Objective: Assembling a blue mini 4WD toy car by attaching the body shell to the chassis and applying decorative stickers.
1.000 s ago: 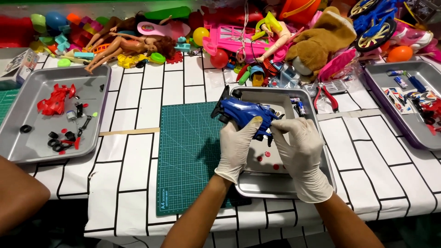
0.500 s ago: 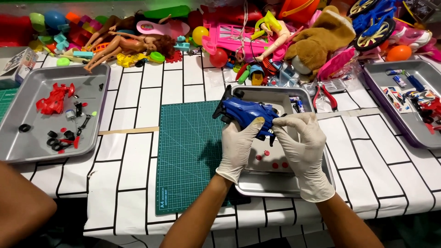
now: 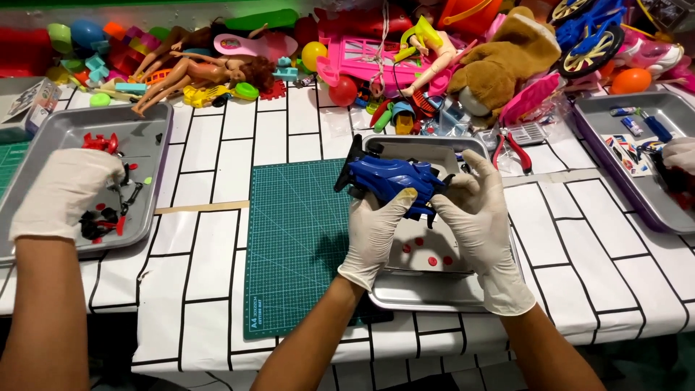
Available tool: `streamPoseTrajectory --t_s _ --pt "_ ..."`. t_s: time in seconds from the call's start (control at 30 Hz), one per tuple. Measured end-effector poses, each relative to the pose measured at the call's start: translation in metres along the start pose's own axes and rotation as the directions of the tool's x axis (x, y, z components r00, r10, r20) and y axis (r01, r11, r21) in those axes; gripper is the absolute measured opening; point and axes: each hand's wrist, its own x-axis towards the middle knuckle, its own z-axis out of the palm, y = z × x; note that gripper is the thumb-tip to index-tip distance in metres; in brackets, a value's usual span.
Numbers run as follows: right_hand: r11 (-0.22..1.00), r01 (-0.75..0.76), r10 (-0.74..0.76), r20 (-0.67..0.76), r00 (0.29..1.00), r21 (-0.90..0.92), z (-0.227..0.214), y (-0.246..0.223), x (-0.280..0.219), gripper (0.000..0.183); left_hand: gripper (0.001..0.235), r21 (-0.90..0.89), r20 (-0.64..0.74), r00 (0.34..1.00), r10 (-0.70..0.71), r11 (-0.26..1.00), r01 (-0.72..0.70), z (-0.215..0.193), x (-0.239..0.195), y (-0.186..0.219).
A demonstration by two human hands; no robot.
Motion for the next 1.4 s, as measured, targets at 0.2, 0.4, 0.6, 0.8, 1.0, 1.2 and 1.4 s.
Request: streamPoseTrajectory --t_s 0.2,0.4,0.6,0.8,1.0,1.2,1.4 --pt "0.970 -0.222 0.217 0.055 0.975 0.100 -0.014 0.019 0.005 0.073 0.078 0.049 0.028 0.999 0.019 0.999 -0.020 -0.001 0.000 -0.003" --pt "0.937 -0.321 0.302 0.149 0.942 0.134 -0.008 -0.013 0.006 0.066 0.073 -0.008 0.052 0.997 0.049 0.999 -0.049 0.006 -0.006 0.005" --pt "0.952 -0.283 0.268 0.130 0.955 0.114 -0.011 -0.004 0.005 0.063 0.068 -0.056 0.072 0.997 0.040 0.998 -0.036 0.003 -0.005 0.004" --pt "0.999 -0.030 0.030 0.013 0.999 0.011 -0.007 -0.008 -0.003 0.052 0.066 -0.167 0.069 0.996 0.053 0.985 -0.040 -0.002 0.007 -0.010" --pt "0.914 0.330 -0.328 0.049 0.943 -0.236 -0.010 -0.011 -0.005 0.039 0.056 -0.253 0.054 0.997 0.058 0.967 -0.042 -0.001 0.004 -0.002" --pt "0.736 0.481 -0.483 0.129 0.866 -0.476 -0.006 -0.017 -0.009 0.032 0.041 -0.319 0.043 0.997 0.058 0.947 -0.041 -0.003 0.011 -0.008" --pt "0.700 0.532 -0.535 0.144 0.833 -0.477 -0.008 -0.010 -0.009 0.029 0.042 -0.414 0.053 0.999 0.008 0.910 0.014 0.000 0.014 -0.011"
